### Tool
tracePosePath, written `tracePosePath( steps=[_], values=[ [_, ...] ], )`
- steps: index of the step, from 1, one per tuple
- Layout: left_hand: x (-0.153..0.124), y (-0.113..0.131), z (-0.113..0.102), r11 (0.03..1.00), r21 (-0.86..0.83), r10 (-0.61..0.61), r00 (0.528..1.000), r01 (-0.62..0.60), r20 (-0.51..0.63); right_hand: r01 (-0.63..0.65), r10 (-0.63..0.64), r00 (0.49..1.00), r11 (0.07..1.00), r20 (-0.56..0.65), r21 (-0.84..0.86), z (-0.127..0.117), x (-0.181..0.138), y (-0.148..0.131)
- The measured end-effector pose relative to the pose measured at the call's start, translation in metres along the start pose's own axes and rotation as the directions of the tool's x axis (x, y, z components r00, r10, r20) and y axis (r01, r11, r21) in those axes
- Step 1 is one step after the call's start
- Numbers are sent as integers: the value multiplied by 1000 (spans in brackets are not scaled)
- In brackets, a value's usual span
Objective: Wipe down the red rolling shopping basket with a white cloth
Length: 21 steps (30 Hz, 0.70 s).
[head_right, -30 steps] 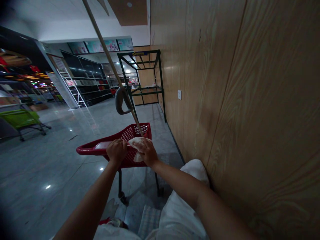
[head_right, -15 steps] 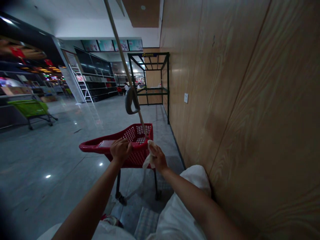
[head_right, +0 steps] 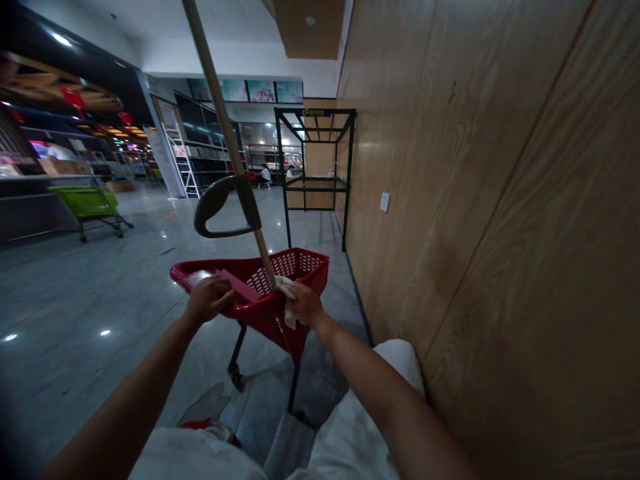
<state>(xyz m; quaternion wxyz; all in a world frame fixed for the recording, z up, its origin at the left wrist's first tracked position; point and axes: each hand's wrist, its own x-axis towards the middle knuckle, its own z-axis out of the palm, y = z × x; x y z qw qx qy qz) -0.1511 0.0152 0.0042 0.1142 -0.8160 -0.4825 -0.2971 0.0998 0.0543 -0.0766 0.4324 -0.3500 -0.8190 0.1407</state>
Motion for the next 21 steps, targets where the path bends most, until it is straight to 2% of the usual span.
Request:
tracePosePath(
  steps=[2, 3, 4, 5, 6, 7, 8, 10, 12, 15, 17, 21],
  values=[
    [0, 7, -7, 992, -29, -130, 976, 126, -176, -9, 12, 996, 999, 87, -33, 1, 5, -2],
    [1, 14, -10, 983, -23, -179, 935, 180, -308, -17, 22, 993, 999, 119, -44, 3, 9, -5],
    [3, 24, -10, 978, 10, -186, 888, 210, -421, -26, 34, 988, 998, 150, -57, 4, 13, -8],
    [5, 34, -9, 978, 63, -143, 865, 197, -481, -40, 53, 982, 996, 180, -74, 6, 18, -12],
    [9, 44, -6, 984, 114, -70, 880, 140, -471, -60, 80, 974, 993, 210, -101, 9, 22, -16],
    [12, 53, 0, 986, 158, 21, 917, 47, -398, -85, 117, 964, 987, 240, -139, 12, 26, -19],
    [15, 61, 7, 979, 195, 111, 948, -54, -298, -116, 163, 951, 976, 262, -186, 14, 29, -23],
    [18, 67, 25, 950, 261, 203, 974, -171, -103, -185, 262, 925, 943, 276, -276, 18, 33, -29],
    [16, 65, 45, 923, 343, 178, 984, -175, 22, -218, 310, 908, 924, 281, -316, 20, 33, -32],
    [5, 53, 67, 891, 446, 48, 995, -84, 90, -220, 318, 901, 922, 297, -319, 18, 32, -32],
    [-2, 46, 73, 889, 456, 4, 995, -52, 104, -206, 304, 903, 926, 302, -316, 18, 31, -30],
    [-9, 40, 71, 908, 413, 29, 993, -74, 113, -118, 209, 928, 950, 307, -291, 20, 27, -24]
  ],
)
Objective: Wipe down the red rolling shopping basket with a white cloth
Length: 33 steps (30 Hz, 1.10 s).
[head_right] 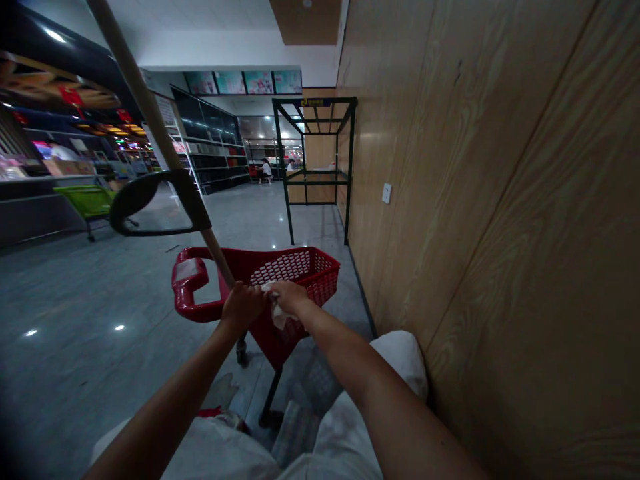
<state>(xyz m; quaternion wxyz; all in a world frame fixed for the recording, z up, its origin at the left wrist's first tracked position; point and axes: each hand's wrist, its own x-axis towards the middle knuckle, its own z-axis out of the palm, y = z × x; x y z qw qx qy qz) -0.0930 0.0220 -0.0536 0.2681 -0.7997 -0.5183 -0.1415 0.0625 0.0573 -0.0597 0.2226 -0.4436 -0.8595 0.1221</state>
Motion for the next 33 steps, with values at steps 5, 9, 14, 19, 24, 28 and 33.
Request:
tracePosePath(
  steps=[5, 9, 14, 19, 24, 28, 33],
  values=[
    [-3, 2, -5, 999, -15, 29, 998, -30, -60, 20, -22, 999, 998, -34, -51, 1, -9, 22],
    [-7, 6, -4, 999, 28, 37, 996, -34, -78, -60, 61, 998, 994, 7, -96, -10, -16, 47],
    [-6, 12, 2, 996, -81, -53, 990, 43, -127, -84, 85, 995, 996, -48, 27, -9, -11, 43],
    [-5, 16, 4, 995, -97, -54, 987, 39, -153, 165, -182, 979, 973, 95, 161, -5, -6, 37],
    [-8, 14, 3, 999, -23, -39, 979, 35, -199, 127, -125, 989, 992, 77, -17, -24, -21, 62],
    [-8, 16, 2, 998, -21, -58, 973, 55, -223, -6, 7, 1000, 985, 2, -175, -22, -36, 66],
    [-10, 22, 4, 994, -58, -101, 960, 89, -260, 166, -167, 986, 982, -1, -88, 4, -32, 38]
  ],
)
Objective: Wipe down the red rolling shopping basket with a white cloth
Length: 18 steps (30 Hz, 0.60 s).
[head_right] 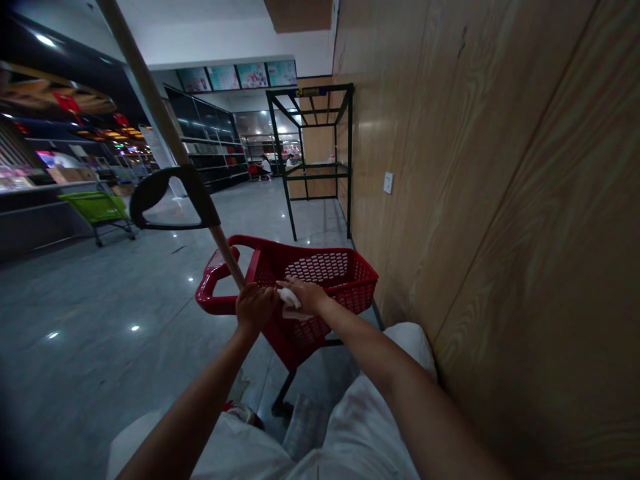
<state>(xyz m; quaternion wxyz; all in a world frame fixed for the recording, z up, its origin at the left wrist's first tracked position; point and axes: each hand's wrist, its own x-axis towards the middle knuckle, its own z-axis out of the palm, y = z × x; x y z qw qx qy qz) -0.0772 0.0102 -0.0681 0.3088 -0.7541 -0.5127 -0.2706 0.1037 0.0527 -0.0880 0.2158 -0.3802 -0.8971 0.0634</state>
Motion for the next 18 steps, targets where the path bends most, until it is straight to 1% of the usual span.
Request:
tracePosePath(
  steps=[2, 4, 6, 8, 10, 14, 16, 18],
  values=[
    [-1, -1, 0, 1000, -2, -5, 1000, 5, -10, 34, -34, 998, 999, -44, 2, 7, 6, -12],
    [-3, -4, -1, 1000, -6, 15, 1000, -15, -7, 6, -7, 998, 1000, -58, -11, 9, 10, -18],
    [-4, -9, -2, 999, -13, 50, 999, -50, -1, -47, 47, 998, 999, -30, -18, 6, 6, -14],
    [-5, -14, -2, 997, -16, 72, 997, -72, -9, -107, 108, 994, 993, 17, -43, 1, -5, -1],
    [-5, -18, -2, 997, -21, 73, 996, -74, -44, -161, 167, 984, 982, 59, -99, -6, -25, 22],
    [-5, -21, 2, 994, -71, 68, 987, -79, -149, -251, 270, 961, 940, 55, -231, -22, -71, 70],
    [-5, -20, 4, 996, -60, 52, 980, -65, -190, -279, 301, 952, 926, 49, -255, -26, -83, 80],
    [-6, -18, 6, 999, -26, 22, 975, -28, -223, -277, 299, 953, 931, 59, -239, -25, -80, 73]
  ],
)
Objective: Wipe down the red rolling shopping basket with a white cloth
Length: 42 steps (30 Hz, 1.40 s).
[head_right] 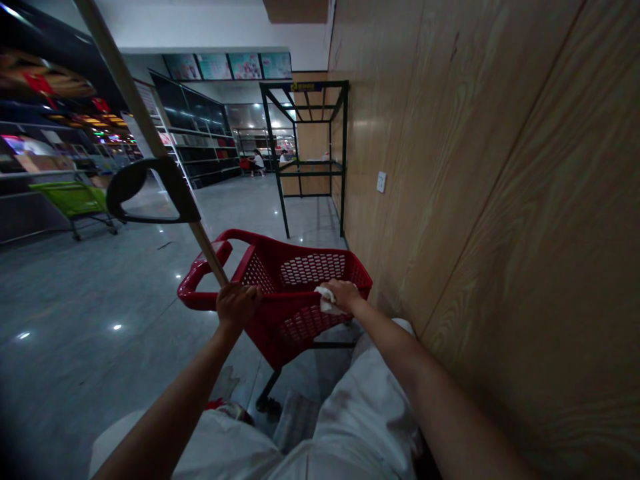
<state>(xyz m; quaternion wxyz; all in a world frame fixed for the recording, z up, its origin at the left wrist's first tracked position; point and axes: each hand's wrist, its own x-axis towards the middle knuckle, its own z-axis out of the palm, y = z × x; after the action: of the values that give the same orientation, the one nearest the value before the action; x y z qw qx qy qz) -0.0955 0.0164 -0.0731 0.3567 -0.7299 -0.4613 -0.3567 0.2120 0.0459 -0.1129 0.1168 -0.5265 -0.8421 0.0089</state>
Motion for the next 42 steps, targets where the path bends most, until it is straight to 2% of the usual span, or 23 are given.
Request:
tracePosePath(
  steps=[2, 5, 8, 10, 12, 18, 20, 21, 23, 27, 29, 31, 34, 38, 42],
  values=[
    [-1, 3, 1, 999, 21, -34, 999, 34, -17, 61, -61, 998, 997, -7, 46, 0, 10, -28],
    [-1, 6, 0, 998, 10, -58, 998, 58, -3, 205, -197, 977, 973, -83, 104, 4, 32, -92],
    [-1, 5, -4, 999, 11, -38, 999, 38, 17, 195, -179, 967, 978, -181, 74, 9, 46, -143],
    [-1, 1, -6, 1000, 19, -10, 1000, 9, 24, 154, -141, 967, 987, -213, 46, 12, 47, -151],
    [-1, -5, -7, 1000, 11, 1, 1000, -1, 29, 155, -146, 966, 988, -213, 23, 16, 41, -137],
    [-2, -13, -2, 1000, 15, -16, 1000, 16, -1, 68, -87, 980, 992, -180, -109, 27, 2, -31],
    [-2, -10, 0, 999, 37, -28, 1000, 29, -13, 54, -74, 982, 991, -173, -122, 26, -5, -14],
    [-2, -8, 1, 998, 51, -46, 999, 47, -24, 57, -76, 983, 992, -170, -117, 25, -5, -14],
    [-2, -3, 3, 993, 78, -85, 996, 88, -39, 95, -108, 979, 992, -174, -83, 21, 0, -32],
    [-2, 4, 4, 990, 85, -112, 994, 113, -22, 249, -239, 941, 968, -241, 14, 16, 24, -106],
    [-3, 5, 3, 992, 86, -94, 995, 96, -23, 251, -226, 930, 967, -289, 54, 15, 36, -138],
    [-3, 3, 1, 994, 81, -70, 997, 72, -23, 228, -190, 929, 970, -317, 87, 15, 42, -152],
    [-4, -2, -1, 998, 33, -52, 999, 52, -1, 231, -198, 938, 969, -286, 87, 17, 42, -138],
    [-5, -7, -2, 999, 23, -22, 1000, 22, 2, 191, -187, 963, 982, -193, -1, 26, 25, -75],
    [-5, -7, -2, 998, 54, -20, 1000, 19, 10, 134, -148, 966, 988, -213, -80, 33, 0, -19]
  ],
)
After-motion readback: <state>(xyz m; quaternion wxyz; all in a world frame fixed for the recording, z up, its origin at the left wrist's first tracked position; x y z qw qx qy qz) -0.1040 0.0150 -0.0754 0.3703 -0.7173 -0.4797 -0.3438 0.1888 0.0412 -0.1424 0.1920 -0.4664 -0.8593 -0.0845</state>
